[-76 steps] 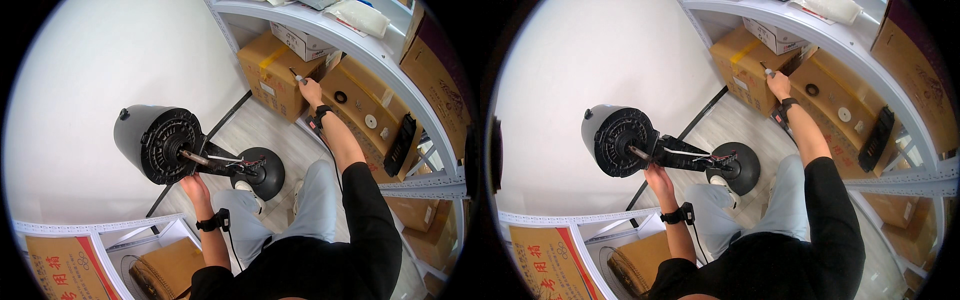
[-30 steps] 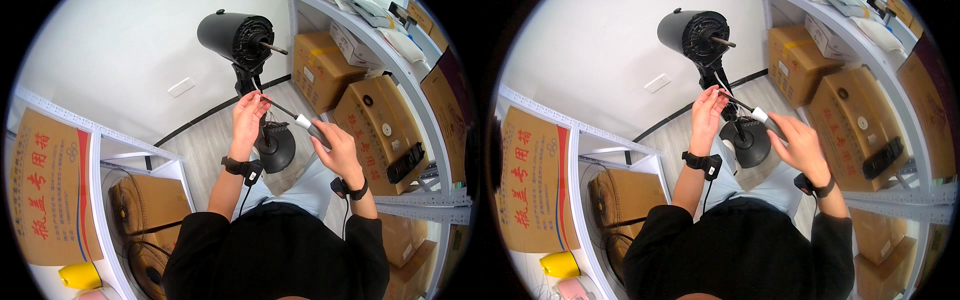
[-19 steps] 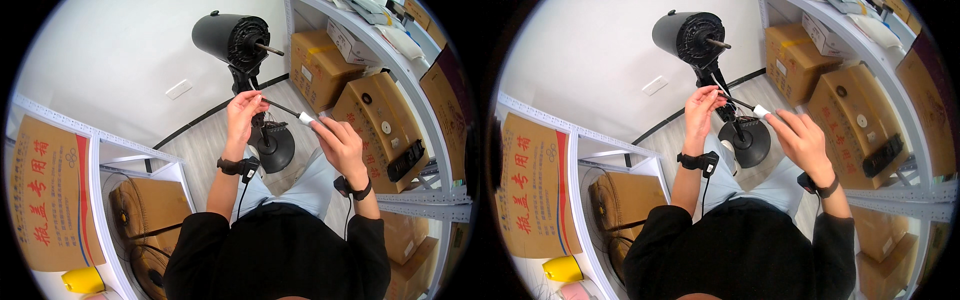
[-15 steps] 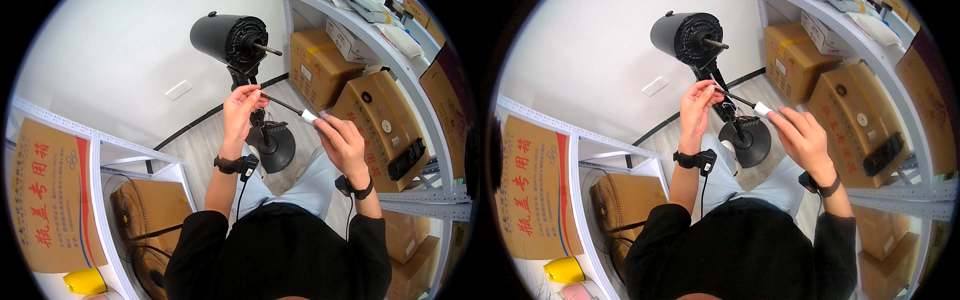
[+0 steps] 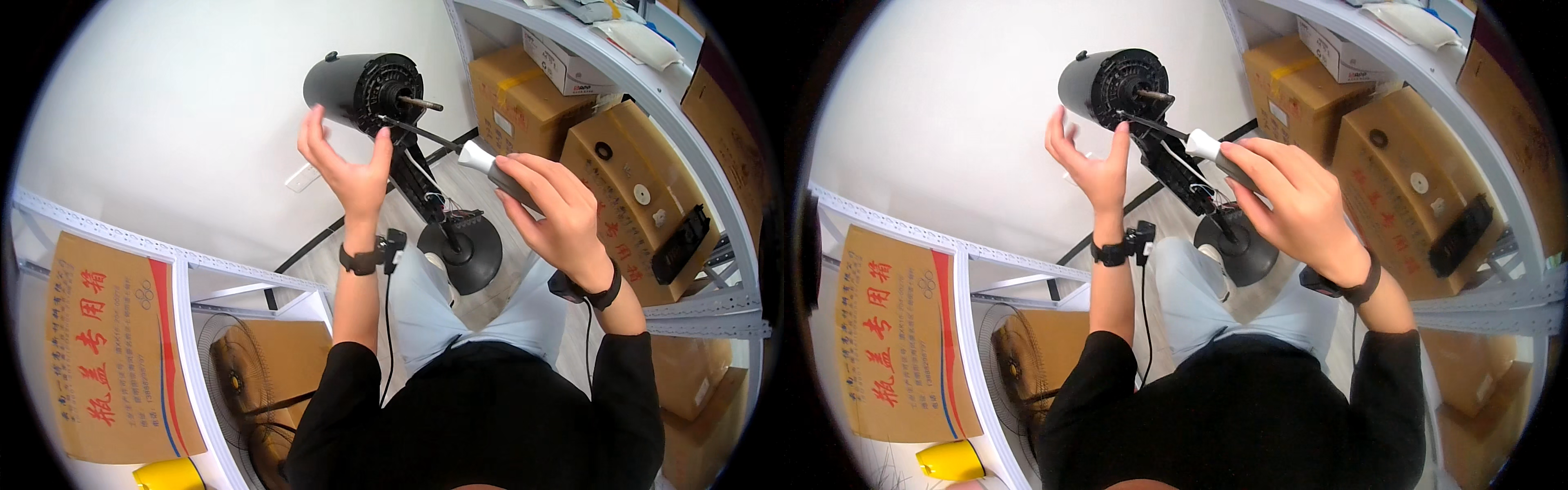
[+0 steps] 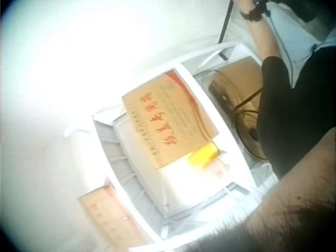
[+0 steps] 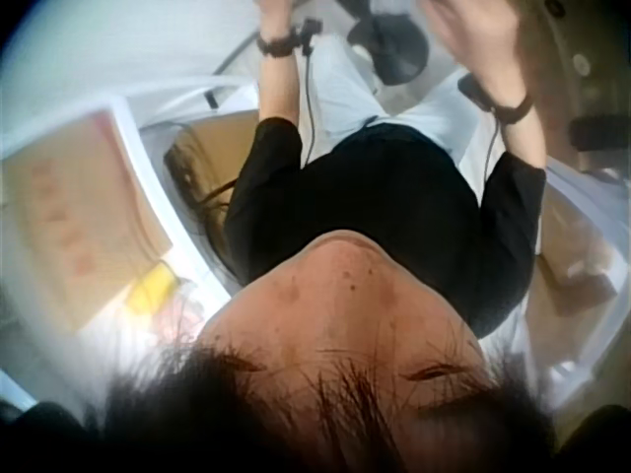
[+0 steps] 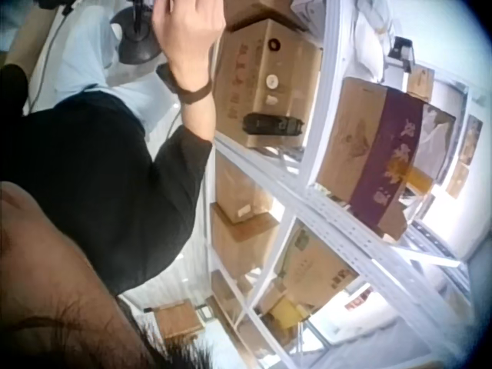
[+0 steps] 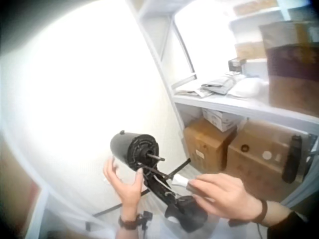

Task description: The person is repairing a fan motor. They use a screwdriver to loosen and tighten screws on the motor housing, then remove a black plastic component from the fan stand.

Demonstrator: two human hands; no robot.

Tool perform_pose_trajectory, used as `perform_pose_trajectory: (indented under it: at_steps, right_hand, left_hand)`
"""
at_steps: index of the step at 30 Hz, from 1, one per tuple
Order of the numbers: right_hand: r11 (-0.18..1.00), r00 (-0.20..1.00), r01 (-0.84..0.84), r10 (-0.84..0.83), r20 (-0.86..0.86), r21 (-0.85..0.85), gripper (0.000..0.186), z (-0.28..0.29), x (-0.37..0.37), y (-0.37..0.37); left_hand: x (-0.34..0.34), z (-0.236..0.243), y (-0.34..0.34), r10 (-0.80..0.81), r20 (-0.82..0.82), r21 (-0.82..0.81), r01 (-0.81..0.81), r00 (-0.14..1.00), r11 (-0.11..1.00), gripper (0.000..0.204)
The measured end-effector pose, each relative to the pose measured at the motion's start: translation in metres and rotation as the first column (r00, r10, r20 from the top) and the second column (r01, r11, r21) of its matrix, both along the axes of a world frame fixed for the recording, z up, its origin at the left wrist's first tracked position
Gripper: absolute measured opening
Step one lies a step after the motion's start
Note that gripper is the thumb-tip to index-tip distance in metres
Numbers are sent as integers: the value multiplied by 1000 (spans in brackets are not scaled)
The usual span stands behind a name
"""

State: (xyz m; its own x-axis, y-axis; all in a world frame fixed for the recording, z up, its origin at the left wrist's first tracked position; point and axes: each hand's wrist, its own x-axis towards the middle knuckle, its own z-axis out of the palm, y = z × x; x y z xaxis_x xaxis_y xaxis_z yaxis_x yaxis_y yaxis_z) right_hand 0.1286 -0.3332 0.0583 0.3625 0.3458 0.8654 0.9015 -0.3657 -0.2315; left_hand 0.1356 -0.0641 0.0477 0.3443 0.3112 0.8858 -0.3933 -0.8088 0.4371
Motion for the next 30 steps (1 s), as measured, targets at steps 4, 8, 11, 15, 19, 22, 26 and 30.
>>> perform_pose_trajectory:
  at_steps: [4,8,11,15,19,22,26,30]
  right_hand:
    - [1000,1000,16,-15,26,-7,39,6,4,8]
    - [999,997,35,-35,71,5,40,9,6,13]
    - [998,994,59,-58,95,-6,41,13,3,14]
    - [996,994,68,-63,93,-51,42,17,-2,12]
    - [995,990,76,-68,122,-65,42,19,-2,13]
    - [991,982,97,-79,169,-96,40,24,-3,16]
    - [978,977,127,-94,191,-164,45,34,-7,14]
    - [983,984,120,-100,145,-139,46,42,-12,16]
  left_hand:
    - [18,27,20,-77,-74,245,93,994,965,97]
    - [30,38,25,-52,-178,376,117,983,919,95]
    - [35,35,25,-13,-150,432,77,989,899,92]
    - [34,32,25,-18,-137,434,77,990,898,90]
    - [36,31,23,-37,-132,406,88,991,910,90]
    - [35,32,25,-45,-129,393,92,991,915,90]
    - [35,30,26,-47,-111,390,87,993,917,88]
    - [36,29,24,-40,-106,388,78,994,918,87]
